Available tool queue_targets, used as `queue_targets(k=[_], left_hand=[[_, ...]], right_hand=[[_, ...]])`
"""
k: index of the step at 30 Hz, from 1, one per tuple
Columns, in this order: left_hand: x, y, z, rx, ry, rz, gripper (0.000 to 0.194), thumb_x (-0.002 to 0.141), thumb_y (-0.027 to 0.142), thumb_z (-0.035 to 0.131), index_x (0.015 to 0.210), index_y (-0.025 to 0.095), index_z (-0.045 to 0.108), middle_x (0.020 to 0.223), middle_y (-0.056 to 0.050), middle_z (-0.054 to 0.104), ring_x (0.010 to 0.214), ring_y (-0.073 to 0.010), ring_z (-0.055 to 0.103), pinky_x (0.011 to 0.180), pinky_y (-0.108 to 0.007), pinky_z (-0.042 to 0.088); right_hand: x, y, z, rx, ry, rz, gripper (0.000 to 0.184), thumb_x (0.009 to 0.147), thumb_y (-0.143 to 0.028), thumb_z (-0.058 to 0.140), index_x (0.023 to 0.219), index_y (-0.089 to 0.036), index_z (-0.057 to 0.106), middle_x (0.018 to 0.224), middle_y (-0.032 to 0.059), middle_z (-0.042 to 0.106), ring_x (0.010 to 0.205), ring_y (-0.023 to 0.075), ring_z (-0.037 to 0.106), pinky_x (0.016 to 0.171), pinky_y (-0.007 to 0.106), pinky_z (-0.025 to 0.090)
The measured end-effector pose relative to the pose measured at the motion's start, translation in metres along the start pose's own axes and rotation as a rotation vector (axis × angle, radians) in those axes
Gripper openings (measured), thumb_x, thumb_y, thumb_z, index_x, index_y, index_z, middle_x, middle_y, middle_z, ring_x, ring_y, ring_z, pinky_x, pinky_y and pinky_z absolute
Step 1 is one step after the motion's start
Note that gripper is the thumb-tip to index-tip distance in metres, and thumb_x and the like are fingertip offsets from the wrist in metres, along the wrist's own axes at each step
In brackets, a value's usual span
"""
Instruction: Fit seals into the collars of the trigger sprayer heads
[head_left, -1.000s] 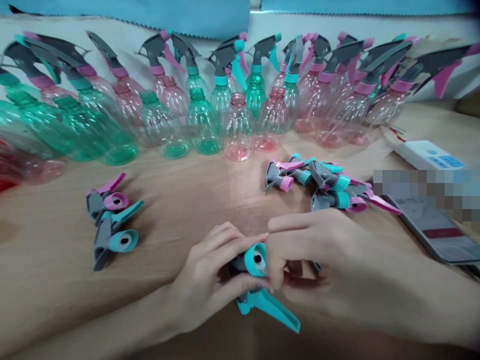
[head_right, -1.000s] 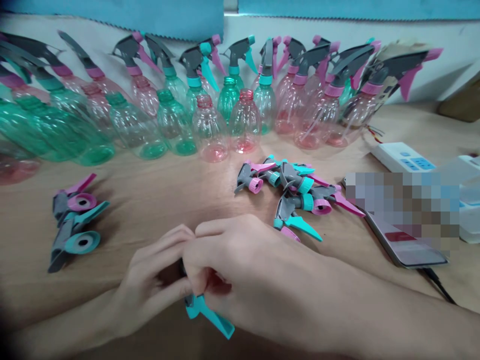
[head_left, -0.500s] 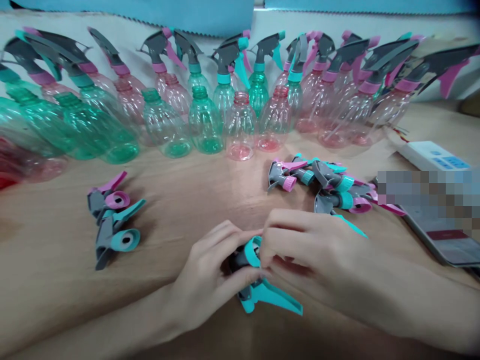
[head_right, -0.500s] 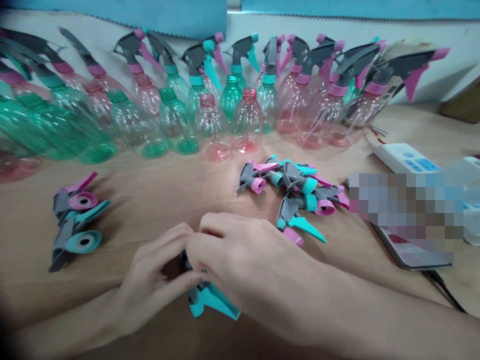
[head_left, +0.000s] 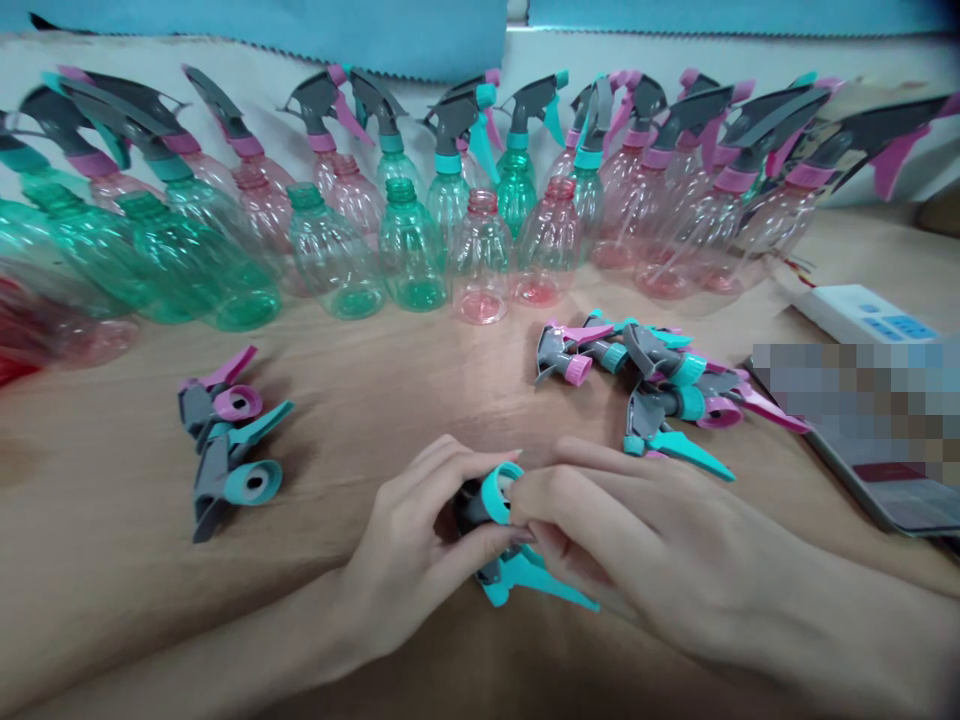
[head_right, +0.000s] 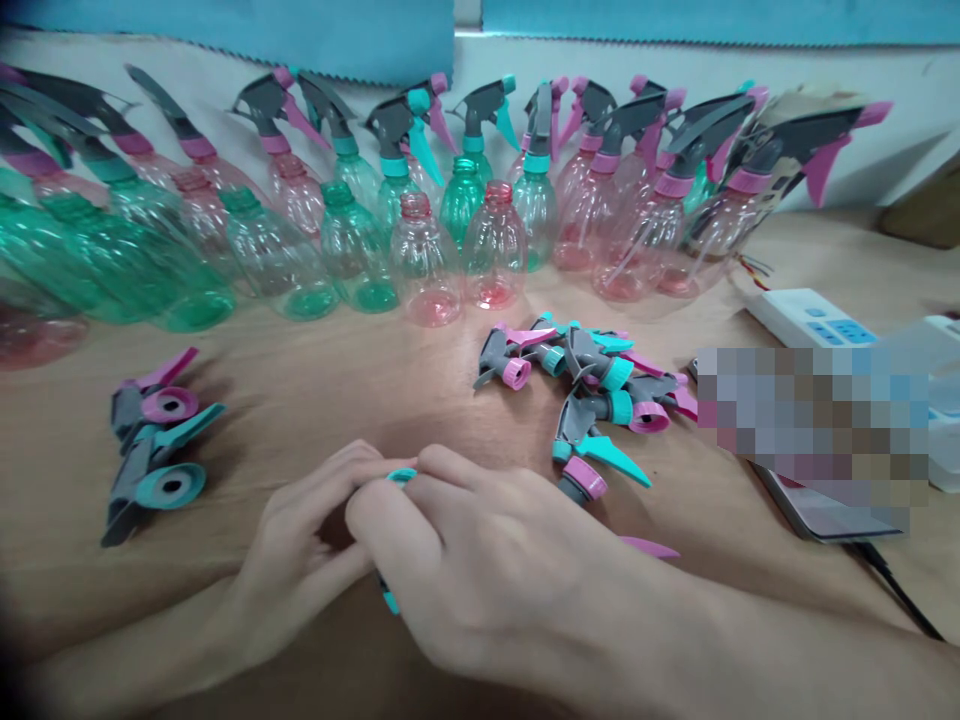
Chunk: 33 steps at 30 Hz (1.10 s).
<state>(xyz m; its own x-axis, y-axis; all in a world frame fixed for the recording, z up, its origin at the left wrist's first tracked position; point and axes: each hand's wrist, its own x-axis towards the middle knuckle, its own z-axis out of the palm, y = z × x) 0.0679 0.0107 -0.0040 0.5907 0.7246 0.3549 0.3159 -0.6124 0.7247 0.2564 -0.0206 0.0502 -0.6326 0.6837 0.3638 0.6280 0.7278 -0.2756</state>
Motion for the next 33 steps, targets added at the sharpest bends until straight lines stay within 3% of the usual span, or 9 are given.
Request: queue_targets(k=[6, 13, 16, 25, 29, 33], left_hand=[[-0.005, -0.001, 0.002, -0.025, 0.021, 0.164, 0.028, 0.083, 0.035, 0.064, 0.103, 0.017, 0.057, 0.08, -0.003, 0.061, 0.076, -0.0174, 0.055, 0.069, -0.03, 0.046], [-0.004, 0.0, 0.001, -0.037, 0.095, 0.132, 0.03, 0.085, 0.033, 0.062, 0.111, 0.019, 0.054, 0.082, -0.004, 0.062, 0.077, -0.0168, 0.053, 0.067, -0.028, 0.047], [-0.004, 0.0, 0.001, -0.032, 0.093, 0.205, 0.026, 0.087, 0.036, 0.058, 0.107, 0.02, 0.054, 0.083, -0.005, 0.062, 0.079, -0.0176, 0.054, 0.069, -0.03, 0.047], [-0.002, 0.001, 0.001, -0.008, 0.097, 0.19, 0.026, 0.085, 0.035, 0.061, 0.106, 0.021, 0.054, 0.081, -0.004, 0.061, 0.076, -0.0179, 0.054, 0.066, -0.031, 0.048], [-0.004, -0.001, 0.003, -0.056, 0.09, 0.134, 0.026, 0.085, 0.04, 0.059, 0.105, 0.023, 0.056, 0.082, -0.005, 0.061, 0.076, -0.0188, 0.054, 0.067, -0.033, 0.048], [-0.005, -0.002, 0.003, -0.059, 0.07, 0.117, 0.021, 0.086, 0.04, 0.059, 0.095, 0.021, 0.059, 0.081, -0.004, 0.061, 0.076, -0.0184, 0.054, 0.068, -0.032, 0.046]], right_hand=[[-0.004, 0.012, -0.019, 0.12, 0.106, 0.26, 0.012, 0.083, -0.02, 0.055, 0.077, -0.022, 0.044, 0.065, -0.0055, 0.053, 0.054, 0.0075, 0.049, 0.043, 0.018, 0.034], [0.003, 0.016, -0.024, 0.753, -0.086, 0.497, 0.013, 0.081, -0.021, 0.062, 0.078, -0.022, 0.049, 0.068, -0.0072, 0.058, 0.058, 0.0058, 0.057, 0.048, 0.014, 0.044], [0.007, 0.015, -0.019, 0.786, -0.153, 0.479, 0.01, 0.081, -0.017, 0.06, 0.077, -0.019, 0.051, 0.066, -0.0065, 0.059, 0.057, 0.0045, 0.056, 0.047, 0.013, 0.041], [0.005, 0.012, -0.02, 0.53, -0.044, 0.455, 0.008, 0.077, -0.016, 0.061, 0.071, -0.02, 0.059, 0.061, -0.007, 0.06, 0.051, 0.0052, 0.053, 0.043, 0.015, 0.039], [0.003, 0.012, -0.023, 0.527, -0.057, 0.343, 0.007, 0.081, -0.017, 0.06, 0.075, -0.021, 0.057, 0.065, -0.0079, 0.06, 0.053, 0.0037, 0.053, 0.047, 0.014, 0.04], [0.0, 0.01, -0.021, 0.368, -0.095, 0.212, 0.005, 0.083, -0.02, 0.058, 0.079, -0.022, 0.056, 0.071, -0.0067, 0.059, 0.057, 0.0048, 0.05, 0.049, 0.017, 0.036]])
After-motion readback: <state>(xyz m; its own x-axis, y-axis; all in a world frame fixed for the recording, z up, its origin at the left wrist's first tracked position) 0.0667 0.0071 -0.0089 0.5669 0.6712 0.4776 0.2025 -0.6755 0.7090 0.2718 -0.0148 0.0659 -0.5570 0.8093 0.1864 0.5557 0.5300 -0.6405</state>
